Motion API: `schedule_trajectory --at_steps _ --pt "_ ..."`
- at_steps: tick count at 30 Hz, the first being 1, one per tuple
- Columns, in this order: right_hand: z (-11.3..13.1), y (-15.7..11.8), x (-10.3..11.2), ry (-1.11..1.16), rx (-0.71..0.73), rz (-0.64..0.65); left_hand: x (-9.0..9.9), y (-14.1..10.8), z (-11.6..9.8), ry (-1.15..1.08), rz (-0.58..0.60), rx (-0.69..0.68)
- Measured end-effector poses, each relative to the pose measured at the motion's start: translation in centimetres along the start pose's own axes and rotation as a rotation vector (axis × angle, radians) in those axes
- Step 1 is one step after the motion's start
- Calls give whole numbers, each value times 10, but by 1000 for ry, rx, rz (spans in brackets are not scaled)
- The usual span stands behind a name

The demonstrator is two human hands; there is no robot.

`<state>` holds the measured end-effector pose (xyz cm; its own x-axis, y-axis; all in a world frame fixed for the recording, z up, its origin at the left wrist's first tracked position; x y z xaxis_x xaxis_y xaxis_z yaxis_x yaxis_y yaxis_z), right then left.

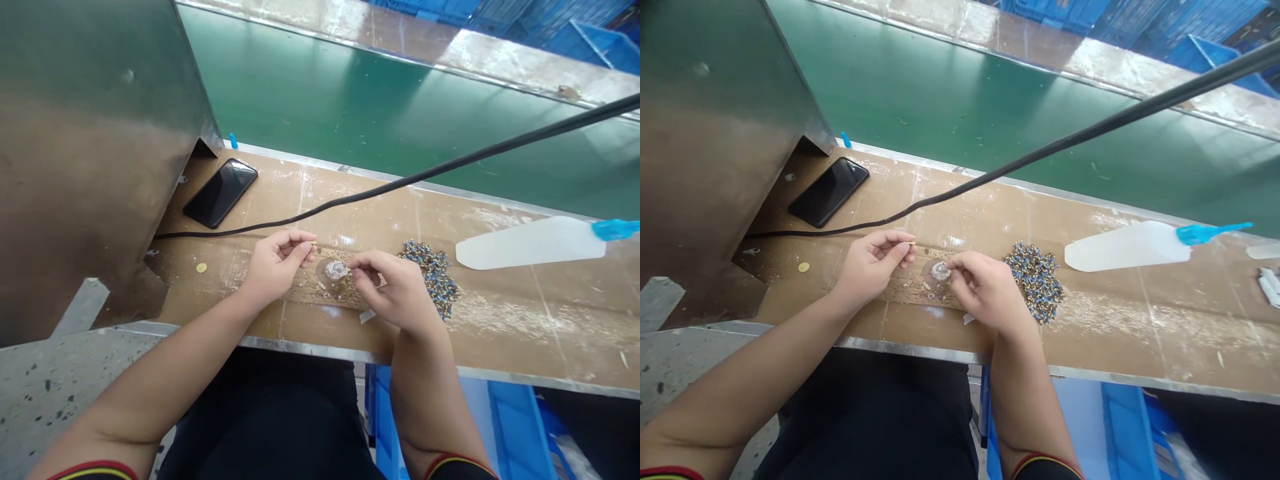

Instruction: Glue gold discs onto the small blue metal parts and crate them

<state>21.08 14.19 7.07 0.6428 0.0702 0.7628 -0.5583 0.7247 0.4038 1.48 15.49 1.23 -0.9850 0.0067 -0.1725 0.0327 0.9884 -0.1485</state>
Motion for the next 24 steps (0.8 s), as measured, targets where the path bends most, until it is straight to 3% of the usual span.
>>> schedule_trajectory --at_steps 24 --pt "4 8 -9 -62 48 50 0 -1 3 4 -1 -4"
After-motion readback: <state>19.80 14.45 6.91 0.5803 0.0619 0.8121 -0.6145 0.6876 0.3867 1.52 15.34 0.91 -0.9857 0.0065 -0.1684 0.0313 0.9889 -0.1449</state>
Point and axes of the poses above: each hand's wrist, its own y-axis towards the middle knuckle, its own x-axis out of the back of the hand, z = x × y, the point moved 7 cm from there along y, towards the middle knuckle, and after that the axes turned 7 degrees about x, right-handed, at the moved point
